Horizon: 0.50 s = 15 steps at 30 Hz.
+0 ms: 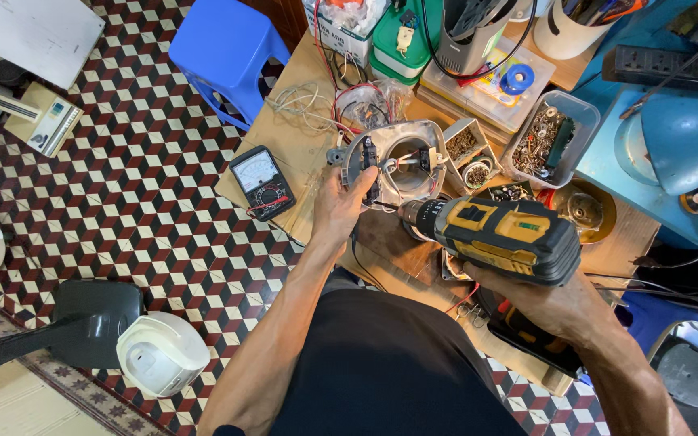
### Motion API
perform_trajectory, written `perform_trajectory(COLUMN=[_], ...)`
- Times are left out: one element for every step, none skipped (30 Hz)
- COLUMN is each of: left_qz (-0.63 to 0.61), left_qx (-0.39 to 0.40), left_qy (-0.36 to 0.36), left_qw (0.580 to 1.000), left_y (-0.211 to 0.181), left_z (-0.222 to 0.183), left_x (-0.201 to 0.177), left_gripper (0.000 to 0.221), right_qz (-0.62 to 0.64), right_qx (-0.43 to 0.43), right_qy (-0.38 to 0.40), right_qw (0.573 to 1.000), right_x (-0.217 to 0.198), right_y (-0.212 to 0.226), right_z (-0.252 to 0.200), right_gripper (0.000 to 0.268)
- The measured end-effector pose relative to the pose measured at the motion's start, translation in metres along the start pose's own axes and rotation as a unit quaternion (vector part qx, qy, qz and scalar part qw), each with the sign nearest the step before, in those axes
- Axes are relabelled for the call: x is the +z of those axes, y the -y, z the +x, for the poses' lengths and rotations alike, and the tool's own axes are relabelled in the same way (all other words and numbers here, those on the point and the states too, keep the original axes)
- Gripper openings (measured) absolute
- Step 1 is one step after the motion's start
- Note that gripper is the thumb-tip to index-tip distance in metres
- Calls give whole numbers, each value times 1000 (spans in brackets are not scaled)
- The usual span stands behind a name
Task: The person disassembles a small appliance, connects wires to a terminal block, and uses a cordless drill to fasten screws. They then use a multimeter to test electrical continuity on the wiring and components.
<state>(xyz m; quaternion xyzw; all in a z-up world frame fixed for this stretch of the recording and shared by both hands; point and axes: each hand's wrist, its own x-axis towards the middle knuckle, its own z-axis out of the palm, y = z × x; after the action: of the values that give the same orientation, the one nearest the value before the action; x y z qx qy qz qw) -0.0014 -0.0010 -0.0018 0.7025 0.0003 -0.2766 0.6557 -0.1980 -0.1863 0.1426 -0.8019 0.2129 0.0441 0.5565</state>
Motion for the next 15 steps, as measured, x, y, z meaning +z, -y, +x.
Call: perform_trajectory(left_qz=[2, 3, 5, -1, -7, -14, -14, -14, -14, -8, -1, 5, 2, -1, -4], left_qx=[2, 5, 7, 2, -4, -9, 2, 14, 26, 24, 22, 20, 22, 23, 25], left_qy=[-4, -8, -12, -14, -15, -17, -14, -11, -7, -11, -14, -17, -17, -18, -18], left_qw=[1000, 1000, 1000, 1000, 1000, 1000, 1000, 1000, 1000, 1000, 1000, 1000, 1000, 1000, 999], left_y=[1, 1, 3, 4, 5, 5, 6, 7, 7, 7, 7, 6, 6, 5, 4], left_z=[0, -1, -1, -2, -3, -4, -6, -9, -10, -12, -13, -14, -15, -16, -16], left_x=[0, 1, 2, 2, 3, 3, 3, 3, 2, 2, 3, 4, 4, 5, 5], left_gripper=[57, 58, 58, 59, 59, 59, 60, 61, 62, 62, 61, 61, 61, 60, 59], right_qz=[-3, -12, -21, -30, -37, -44, -52, -61, -71, -80, -76, -72, -67, -56, -46], right_qx=[-9, 12, 33, 54, 43, 32, 20, 35, 50, 65, 60, 55, 50, 35, 20], right_qy=[-1, -3, -5, -7, -10, -13, -15, -12, -10, -8, -3, 2, 7, 5, 2], right_qw=[1000, 1000, 999, 998, 998, 998, 998, 997, 996, 995, 995, 996, 996, 998, 999], right_x=[1, 2, 3, 4, 4, 3, 3, 4, 4, 4, 4, 4, 5, 5, 6], right_y=[-1, -2, -3, -5, -7, -9, -12, -15, -17, -20, -24, -27, -30, -32, -34], right_z=[0, -1, -1, -1, -1, -2, -2, -2, -2, -2, -2, -1, -1, -1, -1], right_gripper=[41, 41, 41, 41, 41, 40, 39, 39, 38, 38, 37, 36, 36, 37, 38])
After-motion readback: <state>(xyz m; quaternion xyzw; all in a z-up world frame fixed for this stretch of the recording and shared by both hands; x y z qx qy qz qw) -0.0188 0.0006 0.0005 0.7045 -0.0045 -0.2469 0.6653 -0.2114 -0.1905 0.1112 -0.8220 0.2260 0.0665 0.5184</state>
